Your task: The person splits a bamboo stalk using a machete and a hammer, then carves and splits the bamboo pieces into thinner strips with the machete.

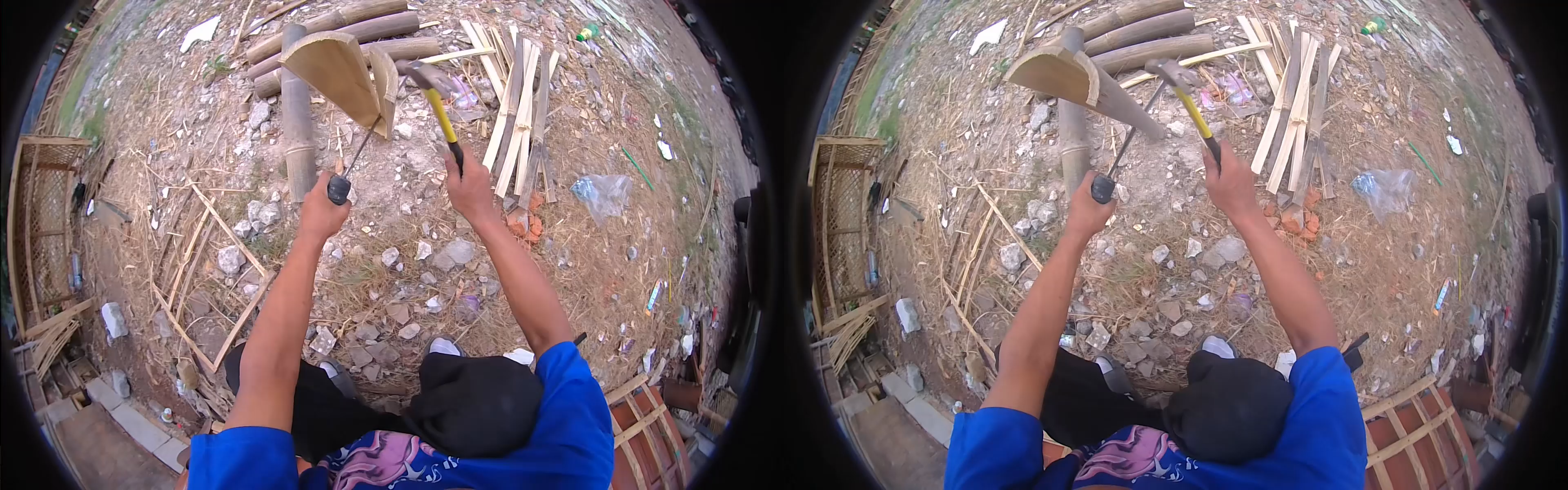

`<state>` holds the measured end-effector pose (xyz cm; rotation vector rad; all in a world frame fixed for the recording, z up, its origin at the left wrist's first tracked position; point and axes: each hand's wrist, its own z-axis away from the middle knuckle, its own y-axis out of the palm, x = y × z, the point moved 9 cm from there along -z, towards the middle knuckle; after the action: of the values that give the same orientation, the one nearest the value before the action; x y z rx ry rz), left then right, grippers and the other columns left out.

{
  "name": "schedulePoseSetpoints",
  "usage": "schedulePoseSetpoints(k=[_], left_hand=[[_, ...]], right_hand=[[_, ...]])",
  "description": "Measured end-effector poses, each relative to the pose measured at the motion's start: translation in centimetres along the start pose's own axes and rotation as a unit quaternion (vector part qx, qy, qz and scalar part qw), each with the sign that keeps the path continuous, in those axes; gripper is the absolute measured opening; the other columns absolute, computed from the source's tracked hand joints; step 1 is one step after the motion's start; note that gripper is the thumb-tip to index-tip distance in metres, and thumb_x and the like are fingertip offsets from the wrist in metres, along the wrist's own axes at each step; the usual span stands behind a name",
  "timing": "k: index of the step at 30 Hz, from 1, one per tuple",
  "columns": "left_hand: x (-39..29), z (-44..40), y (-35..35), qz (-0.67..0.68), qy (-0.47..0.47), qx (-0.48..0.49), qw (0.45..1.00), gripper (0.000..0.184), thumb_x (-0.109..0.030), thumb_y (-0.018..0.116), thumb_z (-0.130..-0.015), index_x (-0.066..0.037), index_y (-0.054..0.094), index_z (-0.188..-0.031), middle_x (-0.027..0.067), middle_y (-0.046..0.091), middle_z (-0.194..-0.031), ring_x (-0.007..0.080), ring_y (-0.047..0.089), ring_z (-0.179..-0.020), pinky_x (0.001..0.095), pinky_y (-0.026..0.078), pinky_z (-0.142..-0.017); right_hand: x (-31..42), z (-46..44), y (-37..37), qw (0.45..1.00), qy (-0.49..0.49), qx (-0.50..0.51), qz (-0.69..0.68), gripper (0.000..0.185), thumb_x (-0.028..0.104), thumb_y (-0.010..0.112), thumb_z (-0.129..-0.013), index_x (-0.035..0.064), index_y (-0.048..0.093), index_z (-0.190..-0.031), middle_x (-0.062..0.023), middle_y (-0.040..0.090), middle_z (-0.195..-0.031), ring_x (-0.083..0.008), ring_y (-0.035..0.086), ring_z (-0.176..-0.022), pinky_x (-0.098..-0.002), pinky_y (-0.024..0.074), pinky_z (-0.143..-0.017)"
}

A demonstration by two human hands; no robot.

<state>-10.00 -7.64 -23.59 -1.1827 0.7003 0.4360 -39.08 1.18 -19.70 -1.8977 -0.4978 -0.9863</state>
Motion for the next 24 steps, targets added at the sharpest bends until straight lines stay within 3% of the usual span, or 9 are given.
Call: schedulePoseSetpoints(k=[1,4,7,11,12,15,19,23,24], left_hand=[[0.3,-0.1,0.3,0.005,0.003,0.002,1.0,0.042,-0.009,0.071,-0.071,-0.006,0.054,-0.108,0.0145,0.064,-0.085,0.0306,0.062,-0.076,0.0389,0.05,-0.073],[-0.2,0.4,-0.2,-0.013,0.055,-0.033,0.998,0.039,-0.009,0.071,-0.071,-0.006,0.054,-0.105,0.013,0.063,-0.083,0.0282,0.061,-0.074,0.0384,0.049,-0.072],[0.1,0.3,0.1,0.004,0.032,-0.012,0.999,0.039,-0.009,0.071,-0.07,-0.006,0.054,-0.105,0.0117,0.062,-0.082,0.0272,0.059,-0.073,0.0381,0.049,-0.071],[0.1,0.2,0.3,-0.013,0.001,0.014,1.0,0.045,-0.014,0.075,-0.073,-0.01,0.053,-0.113,0.0213,0.068,-0.095,0.0419,0.066,-0.092,0.046,0.051,-0.079],[0.1,0.3,0.2,-0.013,0.002,0.013,1.0,0.045,-0.015,0.075,-0.073,-0.011,0.053,-0.113,0.0215,0.068,-0.095,0.0423,0.066,-0.092,0.0464,0.051,-0.08],[0.2,0.4,0.3,-0.04,-0.007,0.012,0.999,0.047,-0.017,0.074,-0.073,-0.013,0.053,-0.115,0.022,0.069,-0.096,0.0437,0.065,-0.093,0.0481,0.051,-0.08],[1.5,0.1,0.8,-0.045,-0.026,0.009,0.999,0.05,-0.021,0.074,-0.073,-0.015,0.052,-0.118,0.0227,0.069,-0.096,0.0451,0.065,-0.095,0.051,0.051,-0.082],[1.2,0.2,0.5,-0.043,-0.024,0.01,0.999,0.054,-0.022,0.074,-0.074,-0.016,0.051,-0.123,0.0234,0.069,-0.098,0.0449,0.065,-0.096,0.0514,0.051,-0.083],[1.3,0.2,0.6,-0.063,-0.036,0.014,0.997,0.056,-0.022,0.074,-0.074,-0.016,0.051,-0.125,0.0238,0.069,-0.099,0.0449,0.065,-0.097,0.0512,0.051,-0.084]], right_hand=[[-3.8,1.2,2.0,0.983,0.091,0.101,0.121,0.029,0.029,0.055,-0.098,0.0007,0.054,-0.096,-0.0211,0.06,-0.065,-0.0393,0.062,-0.061,-0.0475,0.0436,-0.054],[-4.7,2.5,1.0,0.974,0.184,0.106,0.08,0.026,0.028,0.055,-0.098,0.0016,0.054,-0.1,-0.0255,0.06,-0.068,-0.0489,0.059,-0.066,-0.0548,0.0418,-0.059],[-1.9,2.5,-1.2,0.984,0.15,0.06,0.068,0.025,0.027,0.055,-0.098,0.0021,0.054,-0.099,-0.0241,0.058,-0.063,-0.0465,0.059,-0.061,-0.0532,0.0409,-0.056],[1.1,1.9,-0.9,0.999,0.035,0.011,-0.013,0.033,0.036,0.051,-0.101,0.0023,0.053,-0.099,-0.0177,0.056,-0.059,-0.0382,0.058,-0.053,-0.0488,0.0399,-0.051],[1.1,2.0,-0.1,0.998,0.055,0.034,-0.014,0.025,0.028,0.055,-0.099,0.0027,0.052,-0.098,-0.0228,0.058,-0.061,-0.0455,0.059,-0.059,-0.0523,0.0409,-0.054],[-0.3,2.3,2.4,0.987,0.086,0.107,0.085,0.026,0.029,0.054,-0.099,0.0033,0.052,-0.1,-0.0221,0.058,-0.062,-0.0467,0.059,-0.06,-0.0527,0.0414,-0.055],[4.0,-0.9,-1.7,0.996,0.071,0.05,0.029,0.036,0.037,0.051,-0.101,0.0018,0.054,-0.096,-0.0181,0.057,-0.061,-0.037,0.059,-0.055,-0.0464,0.0424,-0.054],[9.8,-4.1,-7.2,0.979,-0.017,-0.058,-0.193,0.031,0.034,0.052,-0.103,0.0043,0.051,-0.096,0.0046,0.043,-0.064,-0.0051,0.04,-0.053,-0.0234,0.0336,-0.048],[10.3,-4.0,-7.5,0.957,-0.055,-0.071,-0.276,0.031,0.035,0.052,-0.103,0.0057,0.049,-0.094,0.0055,0.04,-0.064,-0.005,0.036,-0.052,-0.0218,0.0327,-0.048]])
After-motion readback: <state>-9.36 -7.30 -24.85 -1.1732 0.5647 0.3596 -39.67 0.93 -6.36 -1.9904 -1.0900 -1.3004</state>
